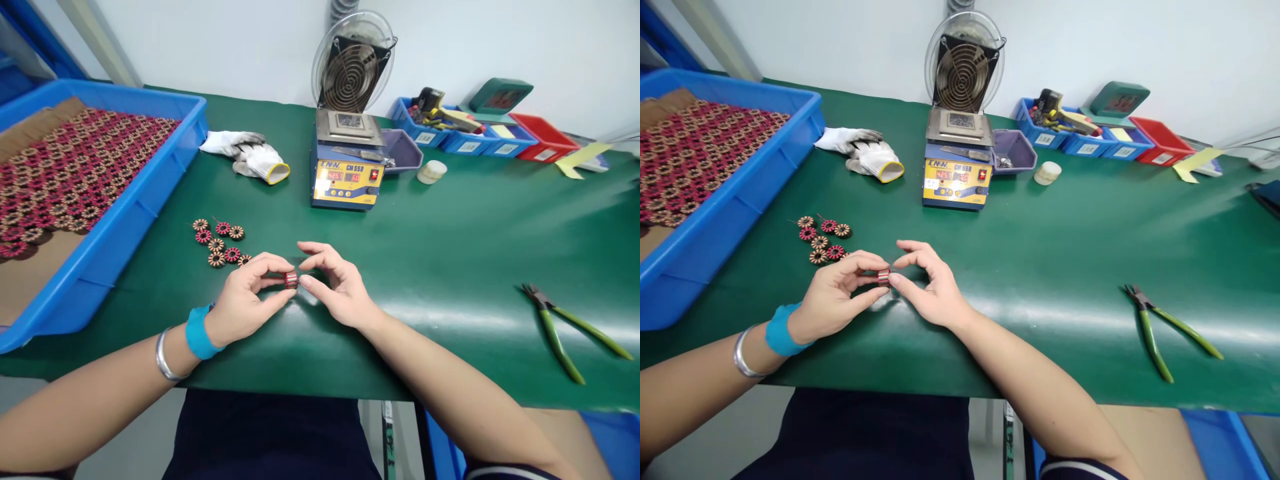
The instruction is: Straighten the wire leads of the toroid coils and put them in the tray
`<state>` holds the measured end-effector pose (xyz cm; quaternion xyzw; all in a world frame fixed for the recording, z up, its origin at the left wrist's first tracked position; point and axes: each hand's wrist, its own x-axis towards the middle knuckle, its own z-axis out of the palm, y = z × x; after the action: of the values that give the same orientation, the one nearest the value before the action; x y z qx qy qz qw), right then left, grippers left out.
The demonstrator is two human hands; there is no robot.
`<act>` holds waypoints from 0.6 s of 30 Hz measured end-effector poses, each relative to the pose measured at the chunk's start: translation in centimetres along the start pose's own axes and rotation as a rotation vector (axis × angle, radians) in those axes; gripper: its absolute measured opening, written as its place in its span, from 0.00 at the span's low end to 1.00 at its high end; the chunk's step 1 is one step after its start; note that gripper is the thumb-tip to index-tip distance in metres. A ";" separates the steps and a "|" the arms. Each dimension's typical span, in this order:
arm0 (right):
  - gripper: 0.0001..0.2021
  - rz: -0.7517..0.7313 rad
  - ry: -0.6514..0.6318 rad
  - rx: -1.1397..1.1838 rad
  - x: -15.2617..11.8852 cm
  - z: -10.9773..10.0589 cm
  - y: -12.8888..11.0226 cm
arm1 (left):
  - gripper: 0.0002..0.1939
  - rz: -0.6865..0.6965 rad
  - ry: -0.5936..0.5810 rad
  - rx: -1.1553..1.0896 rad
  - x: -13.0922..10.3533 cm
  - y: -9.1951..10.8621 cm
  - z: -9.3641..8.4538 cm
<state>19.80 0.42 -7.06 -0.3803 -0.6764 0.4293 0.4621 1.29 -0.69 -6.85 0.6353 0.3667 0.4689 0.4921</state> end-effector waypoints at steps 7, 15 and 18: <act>0.14 0.081 -0.053 0.019 -0.2 0.3 -0.2 | 0.11 -0.012 -0.003 -0.017 0.0 -0.1 0.0; 0.15 0.110 -0.064 0.056 -0.1 0.4 0.3 | 0.10 -0.043 0.003 -0.039 0.0 0.0 0.1; 0.13 0.066 -0.042 0.007 -0.2 0.4 0.2 | 0.10 -0.068 0.003 -0.080 0.1 0.1 0.0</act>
<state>19.55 0.20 -7.38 -0.3918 -0.6716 0.4543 0.4348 1.34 -0.65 -6.73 0.6015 0.3697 0.4674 0.5321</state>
